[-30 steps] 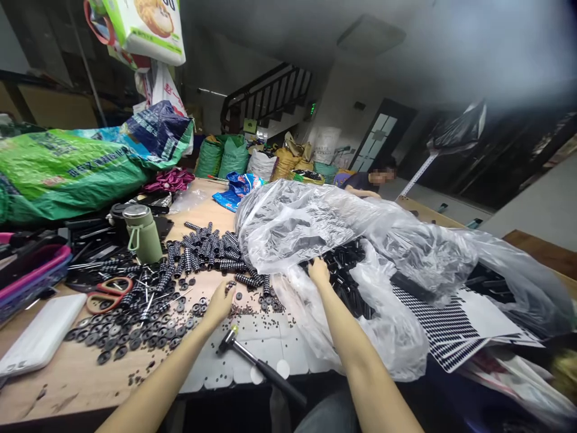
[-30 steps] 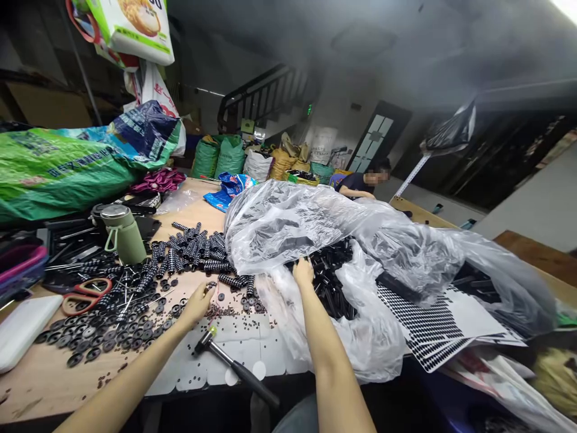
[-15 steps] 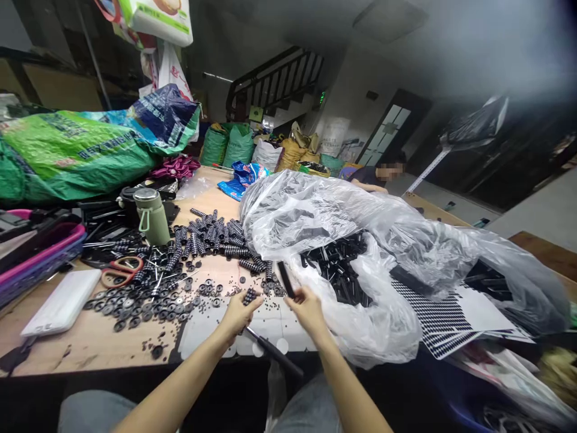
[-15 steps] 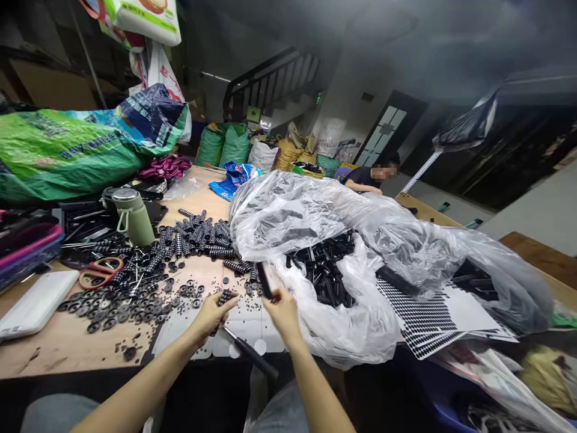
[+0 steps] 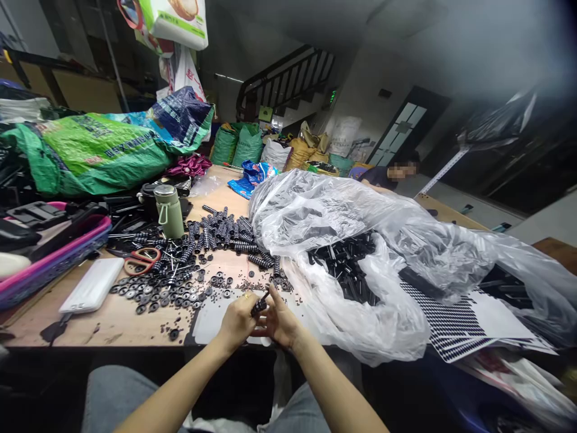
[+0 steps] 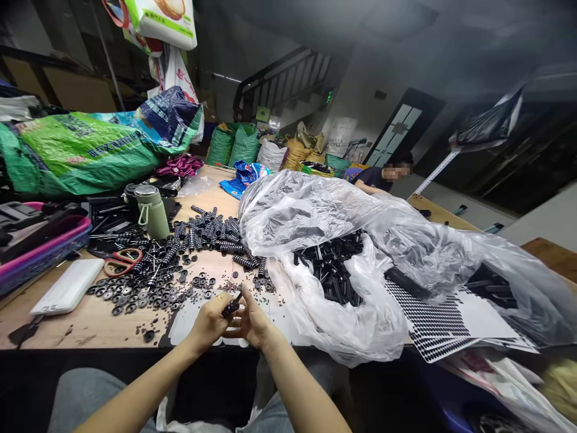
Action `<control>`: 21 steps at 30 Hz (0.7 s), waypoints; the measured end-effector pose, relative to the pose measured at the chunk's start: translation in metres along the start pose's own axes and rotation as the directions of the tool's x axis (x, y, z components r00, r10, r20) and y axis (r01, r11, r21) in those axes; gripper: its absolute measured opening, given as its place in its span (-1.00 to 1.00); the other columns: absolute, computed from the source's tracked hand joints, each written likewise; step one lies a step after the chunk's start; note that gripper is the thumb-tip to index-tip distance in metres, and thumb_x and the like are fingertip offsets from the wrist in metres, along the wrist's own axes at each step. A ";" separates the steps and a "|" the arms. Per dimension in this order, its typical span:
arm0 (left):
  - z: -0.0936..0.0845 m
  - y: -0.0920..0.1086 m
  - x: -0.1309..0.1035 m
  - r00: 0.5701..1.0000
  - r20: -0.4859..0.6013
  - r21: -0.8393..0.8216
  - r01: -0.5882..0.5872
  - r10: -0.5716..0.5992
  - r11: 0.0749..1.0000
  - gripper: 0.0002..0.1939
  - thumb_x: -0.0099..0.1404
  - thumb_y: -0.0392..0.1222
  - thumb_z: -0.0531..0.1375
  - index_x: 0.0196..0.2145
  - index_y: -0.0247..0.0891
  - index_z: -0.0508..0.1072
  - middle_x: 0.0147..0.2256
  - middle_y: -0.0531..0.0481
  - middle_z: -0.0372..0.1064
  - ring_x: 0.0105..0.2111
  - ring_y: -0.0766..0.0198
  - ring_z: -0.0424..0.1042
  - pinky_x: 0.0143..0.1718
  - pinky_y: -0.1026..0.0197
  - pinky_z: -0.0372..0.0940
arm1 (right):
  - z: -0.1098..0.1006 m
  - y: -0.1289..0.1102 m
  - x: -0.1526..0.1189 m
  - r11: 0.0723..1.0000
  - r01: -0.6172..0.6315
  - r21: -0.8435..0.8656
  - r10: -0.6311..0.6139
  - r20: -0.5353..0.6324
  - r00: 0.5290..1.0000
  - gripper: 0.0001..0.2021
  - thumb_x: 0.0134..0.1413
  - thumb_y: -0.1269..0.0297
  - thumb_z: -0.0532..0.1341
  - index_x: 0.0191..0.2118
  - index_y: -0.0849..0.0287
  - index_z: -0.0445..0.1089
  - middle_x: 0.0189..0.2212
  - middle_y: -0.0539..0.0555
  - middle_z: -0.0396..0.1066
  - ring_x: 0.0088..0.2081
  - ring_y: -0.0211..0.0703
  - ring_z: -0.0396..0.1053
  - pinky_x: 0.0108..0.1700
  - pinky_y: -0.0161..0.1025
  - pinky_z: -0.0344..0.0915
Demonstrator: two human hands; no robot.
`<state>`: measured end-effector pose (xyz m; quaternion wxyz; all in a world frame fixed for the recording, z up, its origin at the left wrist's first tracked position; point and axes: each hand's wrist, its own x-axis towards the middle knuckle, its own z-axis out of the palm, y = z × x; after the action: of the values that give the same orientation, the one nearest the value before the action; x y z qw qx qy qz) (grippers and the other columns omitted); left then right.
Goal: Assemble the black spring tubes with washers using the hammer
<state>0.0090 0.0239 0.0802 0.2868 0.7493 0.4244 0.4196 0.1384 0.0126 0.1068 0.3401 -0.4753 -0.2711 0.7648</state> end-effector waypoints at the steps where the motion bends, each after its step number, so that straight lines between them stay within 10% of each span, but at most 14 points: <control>1: 0.000 0.001 -0.001 1.000 0.004 -0.004 -0.008 0.008 1.000 -0.87 0.12 -0.25 0.04 -0.47 -0.27 0.36 -0.48 -0.02 0.29 -0.43 0.27 0.30 -0.40 0.27 0.17 | 0.002 0.003 0.003 1.000 0.019 0.023 -0.019 0.002 1.000 -0.40 -0.16 -0.29 -0.05 -0.23 0.18 0.22 -0.38 0.11 0.32 -0.34 -0.12 0.36 -0.33 -0.10 0.32; 3: -0.003 0.002 -0.002 0.999 -0.013 -0.097 0.031 -0.032 0.995 -0.84 0.14 -0.19 0.04 -0.35 -0.26 0.37 -0.39 -0.05 0.32 -0.35 0.24 0.32 -0.34 0.25 0.20 | 0.003 0.008 0.006 0.987 0.151 -0.047 -0.155 -0.113 0.981 -0.48 -0.20 -0.19 0.10 -0.24 0.16 0.20 -0.34 0.08 0.32 -0.27 -0.15 0.34 -0.27 -0.16 0.32; 6: -0.009 0.005 -0.001 0.975 -0.002 -0.369 0.207 -0.224 0.906 -0.70 0.18 -0.06 0.01 -0.23 -0.28 0.35 -0.47 0.01 0.30 -0.47 0.31 0.30 -0.48 0.31 0.20 | 0.000 0.010 0.002 0.803 0.382 -0.459 -0.520 -0.225 0.824 -0.27 -0.44 0.03 0.34 -0.05 0.11 0.08 -0.07 0.12 0.18 -0.04 -0.08 0.19 -0.09 -0.13 0.24; 10: -0.014 0.006 0.003 0.868 0.190 -0.651 0.461 -0.458 0.604 -0.52 0.14 0.06 0.03 -0.09 -0.32 0.30 -0.72 0.21 0.03 -0.78 0.50 -0.02 -0.76 0.42 -0.07 | 0.001 0.007 -0.013 0.315 0.474 -0.822 -0.734 0.105 0.671 0.04 -0.56 0.10 0.39 0.13 0.15 -0.15 0.10 0.20 -0.08 0.11 0.02 -0.05 0.06 -0.05 0.10; 16: -0.013 0.003 0.005 0.765 0.282 -0.720 0.568 -0.580 0.399 -0.43 0.07 0.06 0.10 0.00 -0.27 0.26 -0.74 0.21 0.07 -0.82 0.51 -0.02 -0.83 0.44 -0.12 | 0.014 0.006 -0.022 0.044 0.462 -0.886 -0.669 0.317 0.672 0.07 -0.50 0.04 0.37 0.17 0.20 -0.21 0.10 0.25 -0.10 0.14 0.08 -0.13 0.15 -0.02 -0.04; 21: -0.014 0.006 0.007 0.789 0.137 -0.830 0.422 -0.599 0.365 -0.67 0.04 -0.13 0.16 -0.24 -0.33 0.45 -0.53 0.03 0.37 -0.56 0.40 0.32 -0.49 0.36 0.25 | 0.013 0.011 -0.016 0.003 0.477 -0.879 -0.666 0.354 0.657 0.10 -0.48 0.00 0.35 0.18 0.23 -0.27 0.11 0.27 -0.14 0.16 0.08 -0.18 0.16 0.00 -0.06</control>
<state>0.0010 0.0280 0.0944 0.6779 0.3085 0.4113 0.5255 0.1281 -0.0076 0.1124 0.2973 -0.4832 -0.7978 0.2043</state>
